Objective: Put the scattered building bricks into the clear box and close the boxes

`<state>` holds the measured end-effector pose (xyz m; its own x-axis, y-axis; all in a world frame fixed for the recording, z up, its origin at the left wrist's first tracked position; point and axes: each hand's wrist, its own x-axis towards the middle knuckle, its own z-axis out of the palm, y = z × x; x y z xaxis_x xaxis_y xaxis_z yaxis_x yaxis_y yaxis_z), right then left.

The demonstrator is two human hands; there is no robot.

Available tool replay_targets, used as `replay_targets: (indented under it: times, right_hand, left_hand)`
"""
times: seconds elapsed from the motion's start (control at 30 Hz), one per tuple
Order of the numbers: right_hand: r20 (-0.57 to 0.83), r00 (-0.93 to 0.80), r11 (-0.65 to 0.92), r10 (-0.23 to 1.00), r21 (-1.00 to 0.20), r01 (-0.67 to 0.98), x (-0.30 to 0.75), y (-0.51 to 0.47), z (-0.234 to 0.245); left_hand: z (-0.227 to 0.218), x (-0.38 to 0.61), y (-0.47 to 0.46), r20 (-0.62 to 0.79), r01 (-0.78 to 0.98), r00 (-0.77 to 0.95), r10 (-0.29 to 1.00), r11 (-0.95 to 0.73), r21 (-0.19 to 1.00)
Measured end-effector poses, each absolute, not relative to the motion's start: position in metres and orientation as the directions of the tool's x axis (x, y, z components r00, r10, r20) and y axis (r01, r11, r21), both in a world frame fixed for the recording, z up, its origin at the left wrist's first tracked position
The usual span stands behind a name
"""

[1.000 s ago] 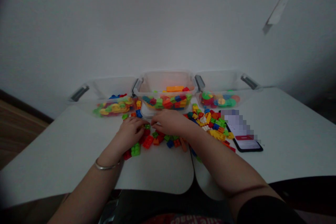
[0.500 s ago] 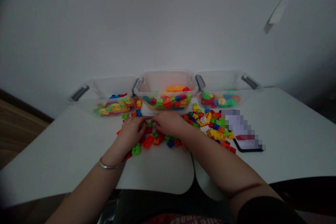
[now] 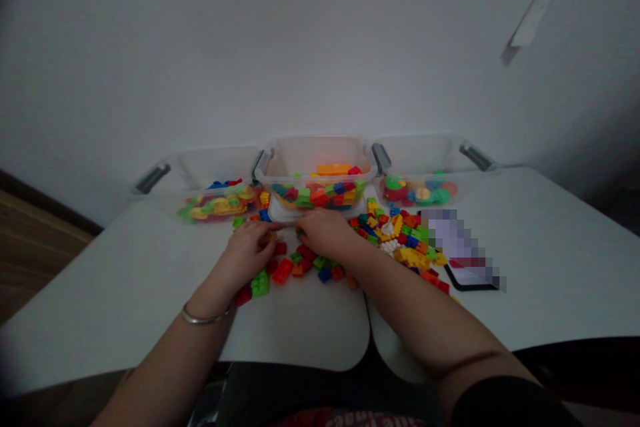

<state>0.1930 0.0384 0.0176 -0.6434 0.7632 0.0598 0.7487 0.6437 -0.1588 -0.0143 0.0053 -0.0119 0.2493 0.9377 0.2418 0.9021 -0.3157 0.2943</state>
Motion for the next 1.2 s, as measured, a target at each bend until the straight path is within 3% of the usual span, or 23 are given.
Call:
replay_targets:
  times: [0.13,0.4,0.57,0.63,0.77,0.87,1.0,1.2]
  right_hand:
    - [0.042,-0.629,0.627,0.776,-0.154,0.764,0.196,0.04,0.015]
    - [0.012,-0.585,0.565,0.811,-0.275,0.778,0.196,0.043,0.017]
    - [0.073,-0.636,0.554,0.768,-0.573,0.604,0.21,0.039,0.048]
    - [0.165,-0.622,0.571,0.765,-0.619,0.539,0.222,0.039,0.063]
    - [0.475,-0.389,0.602,0.789,-0.472,0.644,0.252,0.041,0.085]
    - [0.584,-0.203,0.498,0.786,-0.405,0.767,0.271,0.048,0.088]
    - [0.609,-0.066,0.339,0.791,-0.346,0.875,0.284,0.062,0.079]
    - [0.54,-0.149,0.301,0.828,-0.205,0.931,0.286,0.071,0.071]
  left_hand:
    - [-0.01,-0.019,0.005,0.207,0.883,0.297,0.932,-0.351,0.312]
    - [-0.011,-0.02,0.006,0.183,0.886,0.352,0.918,-0.39,0.251]
    - [-0.009,-0.018,0.005,0.179,0.895,0.352,0.919,-0.386,0.222]
    - [-0.009,-0.018,0.005,0.177,0.896,0.35,0.92,-0.384,0.222]
    - [-0.01,-0.019,0.006,0.176,0.898,0.339,0.924,-0.373,0.232]
    - [-0.01,-0.019,0.007,0.182,0.897,0.327,0.927,-0.365,0.249]
    - [-0.007,-0.018,0.007,0.21,0.879,0.315,0.926,-0.368,0.304]
    - [-0.001,-0.017,0.005,0.339,0.784,0.391,0.856,-0.503,0.364]
